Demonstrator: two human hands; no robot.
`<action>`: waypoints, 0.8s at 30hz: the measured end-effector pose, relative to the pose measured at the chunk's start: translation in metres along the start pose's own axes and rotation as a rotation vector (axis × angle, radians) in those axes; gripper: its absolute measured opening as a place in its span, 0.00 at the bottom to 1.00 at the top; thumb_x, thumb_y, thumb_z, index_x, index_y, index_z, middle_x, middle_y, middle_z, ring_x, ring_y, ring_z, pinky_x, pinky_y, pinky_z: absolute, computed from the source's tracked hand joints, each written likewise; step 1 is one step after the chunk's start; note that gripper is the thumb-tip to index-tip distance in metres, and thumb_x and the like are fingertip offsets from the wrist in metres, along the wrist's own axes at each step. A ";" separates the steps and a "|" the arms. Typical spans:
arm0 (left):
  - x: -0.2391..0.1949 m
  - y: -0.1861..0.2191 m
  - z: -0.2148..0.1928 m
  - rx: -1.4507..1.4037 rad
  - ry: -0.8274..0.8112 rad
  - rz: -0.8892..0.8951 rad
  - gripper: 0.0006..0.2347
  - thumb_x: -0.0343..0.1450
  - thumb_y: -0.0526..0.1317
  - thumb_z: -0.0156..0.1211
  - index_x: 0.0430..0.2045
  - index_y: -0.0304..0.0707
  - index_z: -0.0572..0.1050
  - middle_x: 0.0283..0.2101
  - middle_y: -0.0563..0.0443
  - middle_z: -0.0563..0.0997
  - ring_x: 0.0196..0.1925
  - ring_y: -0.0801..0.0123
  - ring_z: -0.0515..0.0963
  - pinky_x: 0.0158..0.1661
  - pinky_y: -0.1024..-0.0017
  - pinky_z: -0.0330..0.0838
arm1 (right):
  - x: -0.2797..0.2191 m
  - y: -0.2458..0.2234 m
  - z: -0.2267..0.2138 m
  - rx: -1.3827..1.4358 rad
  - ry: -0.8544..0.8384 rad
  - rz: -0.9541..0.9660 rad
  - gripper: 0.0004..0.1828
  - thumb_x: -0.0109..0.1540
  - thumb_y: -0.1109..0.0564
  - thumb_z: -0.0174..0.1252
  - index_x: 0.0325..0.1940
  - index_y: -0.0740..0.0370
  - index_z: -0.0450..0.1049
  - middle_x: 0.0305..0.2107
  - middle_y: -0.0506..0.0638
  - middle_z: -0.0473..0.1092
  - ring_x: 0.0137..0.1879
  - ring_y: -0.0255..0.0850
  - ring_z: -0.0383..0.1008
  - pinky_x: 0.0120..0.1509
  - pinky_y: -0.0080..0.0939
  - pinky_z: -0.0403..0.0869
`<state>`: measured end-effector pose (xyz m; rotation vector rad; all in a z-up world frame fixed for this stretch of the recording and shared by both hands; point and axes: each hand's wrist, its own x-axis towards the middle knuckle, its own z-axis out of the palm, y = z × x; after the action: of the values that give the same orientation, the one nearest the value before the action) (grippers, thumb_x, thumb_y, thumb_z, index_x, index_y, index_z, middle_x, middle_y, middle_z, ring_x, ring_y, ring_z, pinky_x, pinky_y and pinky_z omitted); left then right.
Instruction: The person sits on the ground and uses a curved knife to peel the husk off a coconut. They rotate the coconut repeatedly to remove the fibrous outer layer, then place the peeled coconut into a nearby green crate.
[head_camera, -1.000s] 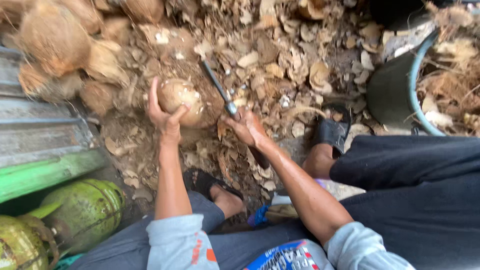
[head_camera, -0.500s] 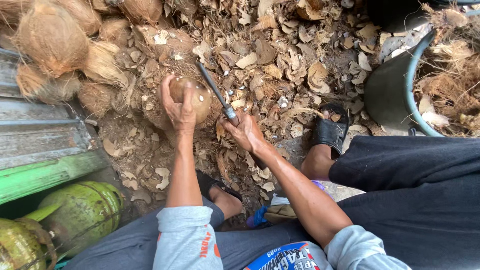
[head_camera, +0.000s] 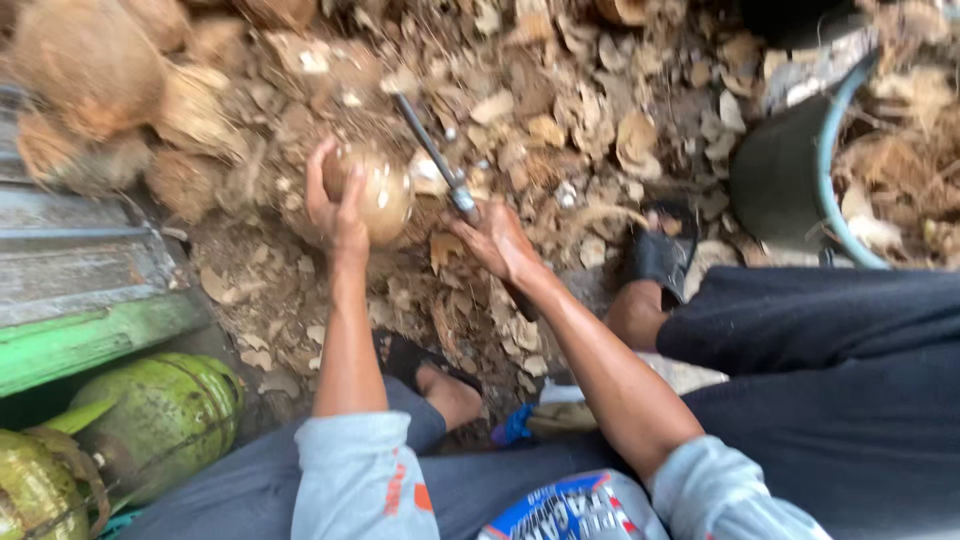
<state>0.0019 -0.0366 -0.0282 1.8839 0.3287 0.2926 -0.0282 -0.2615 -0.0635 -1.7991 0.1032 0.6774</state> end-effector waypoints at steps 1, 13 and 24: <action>0.004 0.003 -0.010 -0.059 -0.018 -0.029 0.24 0.67 0.46 0.57 0.60 0.45 0.71 0.62 0.42 0.74 0.65 0.55 0.74 0.65 0.53 0.69 | 0.006 -0.005 -0.003 0.014 -0.003 0.006 0.11 0.66 0.49 0.57 0.36 0.59 0.73 0.15 0.46 0.62 0.18 0.40 0.59 0.22 0.46 0.63; -0.014 -0.035 -0.067 -0.359 0.356 -0.195 0.27 0.69 0.55 0.57 0.56 0.31 0.74 0.58 0.37 0.76 0.61 0.49 0.75 0.59 0.56 0.73 | -0.012 -0.009 0.045 -0.210 -0.118 -0.245 0.26 0.63 0.43 0.63 0.20 0.60 0.64 0.15 0.47 0.63 0.22 0.40 0.64 0.27 0.46 0.65; -0.010 -0.065 -0.095 -0.448 0.126 -0.820 0.48 0.50 0.67 0.67 0.65 0.44 0.63 0.64 0.33 0.68 0.61 0.35 0.72 0.41 0.37 0.72 | 0.008 -0.001 0.040 -0.283 -0.066 -0.226 0.14 0.63 0.46 0.62 0.31 0.56 0.77 0.19 0.46 0.71 0.23 0.38 0.69 0.29 0.43 0.68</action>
<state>-0.0465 0.0633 -0.0587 1.1697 0.9924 -0.0763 -0.0368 -0.2230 -0.0735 -2.0172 -0.2484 0.6110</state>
